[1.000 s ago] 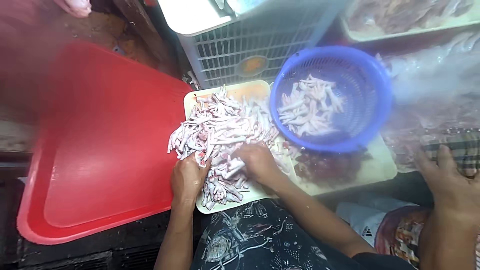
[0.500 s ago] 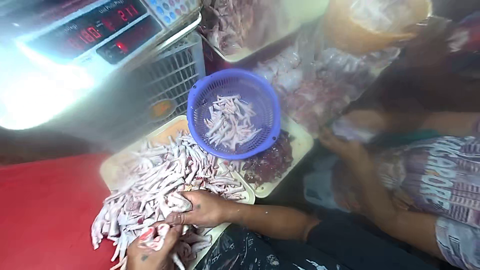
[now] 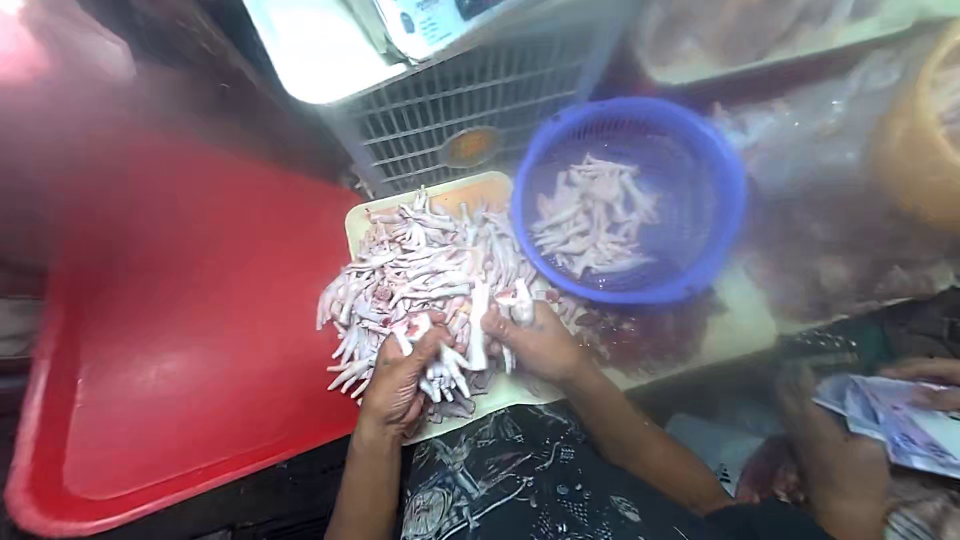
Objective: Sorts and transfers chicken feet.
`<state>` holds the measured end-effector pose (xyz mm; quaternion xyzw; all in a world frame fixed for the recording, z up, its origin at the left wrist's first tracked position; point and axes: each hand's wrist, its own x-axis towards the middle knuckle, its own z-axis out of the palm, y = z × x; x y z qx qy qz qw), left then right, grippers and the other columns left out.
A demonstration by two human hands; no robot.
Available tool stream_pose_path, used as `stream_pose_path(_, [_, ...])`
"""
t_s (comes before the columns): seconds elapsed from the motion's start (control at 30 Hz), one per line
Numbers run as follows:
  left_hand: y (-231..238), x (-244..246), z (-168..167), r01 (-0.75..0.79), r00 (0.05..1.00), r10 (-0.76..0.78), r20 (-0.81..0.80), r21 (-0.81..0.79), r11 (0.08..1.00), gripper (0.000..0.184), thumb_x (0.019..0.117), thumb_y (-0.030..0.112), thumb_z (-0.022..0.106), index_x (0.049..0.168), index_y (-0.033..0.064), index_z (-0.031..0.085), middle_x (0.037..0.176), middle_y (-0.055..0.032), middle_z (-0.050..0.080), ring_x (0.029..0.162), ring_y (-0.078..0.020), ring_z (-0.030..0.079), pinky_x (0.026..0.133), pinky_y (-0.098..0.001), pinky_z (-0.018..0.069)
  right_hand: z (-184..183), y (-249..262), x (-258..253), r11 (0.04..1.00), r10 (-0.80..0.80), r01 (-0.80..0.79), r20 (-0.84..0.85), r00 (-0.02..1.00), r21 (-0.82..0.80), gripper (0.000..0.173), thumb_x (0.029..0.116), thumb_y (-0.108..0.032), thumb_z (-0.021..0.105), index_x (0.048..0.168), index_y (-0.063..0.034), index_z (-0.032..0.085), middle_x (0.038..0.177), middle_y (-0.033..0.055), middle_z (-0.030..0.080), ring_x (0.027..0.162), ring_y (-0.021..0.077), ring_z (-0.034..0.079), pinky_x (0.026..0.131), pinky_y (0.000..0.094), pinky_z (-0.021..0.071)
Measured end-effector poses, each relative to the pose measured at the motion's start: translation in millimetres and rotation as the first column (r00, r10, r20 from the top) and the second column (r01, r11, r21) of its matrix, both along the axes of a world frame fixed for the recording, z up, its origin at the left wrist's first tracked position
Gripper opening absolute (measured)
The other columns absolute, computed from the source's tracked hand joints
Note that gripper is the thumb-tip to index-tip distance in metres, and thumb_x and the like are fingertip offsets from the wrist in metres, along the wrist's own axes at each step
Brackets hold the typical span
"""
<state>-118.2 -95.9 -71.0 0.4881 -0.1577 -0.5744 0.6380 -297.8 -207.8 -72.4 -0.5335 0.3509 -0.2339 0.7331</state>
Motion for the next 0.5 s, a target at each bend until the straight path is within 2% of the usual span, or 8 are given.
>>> stream_pose_path(0.03, [-3.6,-5.4,1.0,0.003,0.999,-0.004,0.038,0.032,0.999,0.043,0.0902,0.020,0.078,0.123,-0.0004,0.058,0.097,-0.0096,0.073,0.083,-0.0169,0.072,0.078,-0.0345,0.0632,1.4,2.2,2.8,0.997,0.067,-0.069,-0.048,0.997,-0.038,0.031,0.1003,-0.027,0.067,0.115,-0.0007,0.067,0.089,0.0032,0.074,0.075,0.0105,0.070,0.073,0.0300,0.0614])
stream_pose_path(0.1, [-7.6,-11.2,-0.8,0.011,0.999,-0.012,0.033,0.036,0.999,0.049,0.0851,0.011,0.082,0.123,-0.0037,0.055,0.099,-0.0133,0.074,0.086,-0.0200,0.074,0.079,-0.0369,0.0640,4.3,3.5,5.9,0.983,0.164,-0.171,-0.095,0.982,-0.072,0.047,0.1025,-0.033,0.063,0.139,-0.0046,0.058,0.096,0.0038,0.072,0.079,0.0101,0.069,0.077,0.0295,0.0609])
stream_pose_path(0.17, [-5.9,-11.7,-5.4,-0.010,0.996,0.011,-0.083,0.003,1.000,0.046,0.0837,0.004,0.081,0.121,-0.0044,0.056,0.098,-0.0171,0.074,0.085,-0.0232,0.074,0.078,-0.0387,0.0638,1.0,-0.2,3.6,0.987,0.158,-0.158,0.053,0.986,-0.007,0.051,0.1059,-0.030,0.056,0.147,-0.0020,0.049,0.095,0.0088,0.071,0.080,0.0147,0.069,0.079,0.0337,0.0602])
stream_pose_path(0.2, [-3.4,-10.7,-7.1,-0.026,0.991,0.024,-0.132,-0.011,1.000,0.047,0.0824,0.003,0.082,0.120,-0.0035,0.055,0.098,-0.0175,0.074,0.083,-0.0239,0.074,0.076,-0.0388,0.0643,-1.2,-3.4,1.7,0.989,0.132,-0.141,0.147,0.980,0.053,0.048,0.1074,-0.026,0.052,0.148,-0.0001,0.047,0.097,0.0108,0.071,0.082,0.0166,0.068,0.081,0.0354,0.0597])
stream_pose_path(0.27, [3.0,-8.5,-8.7,-0.037,0.989,0.031,-0.143,-0.038,0.999,0.051,0.0799,0.003,0.084,0.121,-0.0006,0.055,0.096,-0.0153,0.073,0.079,-0.0233,0.074,0.073,-0.0383,0.0648,-3.9,-9.2,-2.6,0.979,0.054,-0.097,0.233,0.971,0.178,0.047,0.1083,-0.020,0.047,0.151,-0.0009,0.042,0.103,0.0118,0.070,0.087,0.0182,0.068,0.084,0.0360,0.0589])
stream_pose_path(0.33, [7.4,-6.0,-9.2,0.003,0.999,-0.007,-0.053,-0.072,0.997,0.048,0.0804,0.006,0.085,0.120,0.0019,0.058,0.096,-0.0120,0.073,0.078,-0.0207,0.073,0.072,-0.0359,0.0645,-2.5,-14.4,-6.5,0.973,-0.009,-0.034,0.186,0.982,0.227,0.044,0.1082,-0.016,0.047,0.150,-0.0023,0.042,0.104,0.0121,0.070,0.089,0.0195,0.070,0.084,0.0364,0.0608])
stream_pose_path(0.43, [12.7,-3.8,-7.5,0.114,0.992,-0.108,0.063,-0.103,0.988,0.037,0.0806,0.012,0.086,0.111,0.0074,0.066,0.092,-0.0066,0.075,0.076,-0.0157,0.073,0.071,-0.0312,0.0638,-4.4,-15.6,-6.8,0.996,0.048,-0.052,0.055,0.997,0.075,0.040,0.1018,-0.023,0.062,0.137,-0.0052,0.060,0.096,0.0068,0.069,0.079,0.0137,0.065,0.073,0.0304,0.0577])
stream_pose_path(0.5, [12.0,-4.7,-4.5,0.195,0.981,-0.192,0.037,-0.112,0.974,0.032,0.0813,0.015,0.086,0.108,0.0096,0.070,0.090,-0.0050,0.076,0.074,-0.0136,0.073,0.069,-0.0293,0.0635,-4.8,-11.7,-2.8,0.992,0.129,-0.129,0.086,0.988,-0.008,0.042,0.1002,-0.030,0.066,0.134,-0.0058,0.063,0.103,0.0061,0.071,0.083,0.0120,0.067,0.076,0.0308,0.0583])
